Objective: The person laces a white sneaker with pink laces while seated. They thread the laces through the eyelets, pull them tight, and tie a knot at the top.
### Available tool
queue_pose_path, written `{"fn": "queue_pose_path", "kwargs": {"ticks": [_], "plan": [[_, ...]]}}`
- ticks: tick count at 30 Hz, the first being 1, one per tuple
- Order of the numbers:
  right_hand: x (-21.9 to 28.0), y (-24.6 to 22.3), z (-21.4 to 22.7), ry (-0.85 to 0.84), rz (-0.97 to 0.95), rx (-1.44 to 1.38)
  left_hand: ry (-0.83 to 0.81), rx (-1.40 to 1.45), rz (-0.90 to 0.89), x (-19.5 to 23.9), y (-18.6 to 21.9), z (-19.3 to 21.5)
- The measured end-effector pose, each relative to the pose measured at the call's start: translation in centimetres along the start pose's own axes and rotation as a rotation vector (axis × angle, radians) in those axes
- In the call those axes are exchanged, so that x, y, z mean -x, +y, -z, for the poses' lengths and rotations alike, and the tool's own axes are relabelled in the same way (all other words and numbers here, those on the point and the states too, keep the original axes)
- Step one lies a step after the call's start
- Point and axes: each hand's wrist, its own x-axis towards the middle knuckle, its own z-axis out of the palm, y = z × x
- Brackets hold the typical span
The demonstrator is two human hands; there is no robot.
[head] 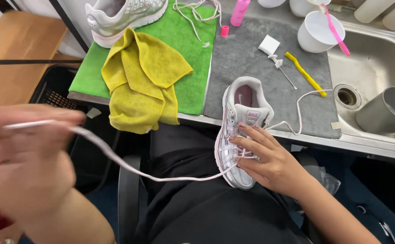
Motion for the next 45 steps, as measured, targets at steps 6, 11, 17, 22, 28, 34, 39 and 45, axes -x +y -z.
{"fn": "queue_pose_path", "kwargs": {"ticks": [6,11,17,22,28,34,39,45], "plan": [[-0.8,1.2,1.4,0.01,-0.074,-0.189,-0.479,-0.108,0.266,-1.1,5.2,-15.9],[-2.3,2.6,1.2,0.197,-0.122,0.08,-0.637,-0.174,0.043,2.1,2.9,-20.6],[-2.7,1.8,0.6,0.158,-0.184,0.126,-0.699,-0.546,-0.191,3.3,2.0,-21.8],[-2.8,1.2,0.5,0.16,-0.217,0.076,-0.667,-0.585,-0.197,3.2,2.0,-22.3],[-2.9,1.2,0.5,0.148,-0.222,0.047,-0.579,-0.73,-0.305,4.1,1.6,-23.1],[-2.9,1.4,0.2,0.156,-0.22,0.008,-0.485,-0.739,-0.302,5.3,1.4,-23.6],[-3.0,1.9,0.2,0.166,-0.204,-0.029,-0.444,-0.578,-0.175,5.8,1.2,-23.8],[-2.9,2.1,0.1,0.132,-0.213,-0.005,-0.547,-0.643,-0.242,5.2,0.6,-23.7]]}}
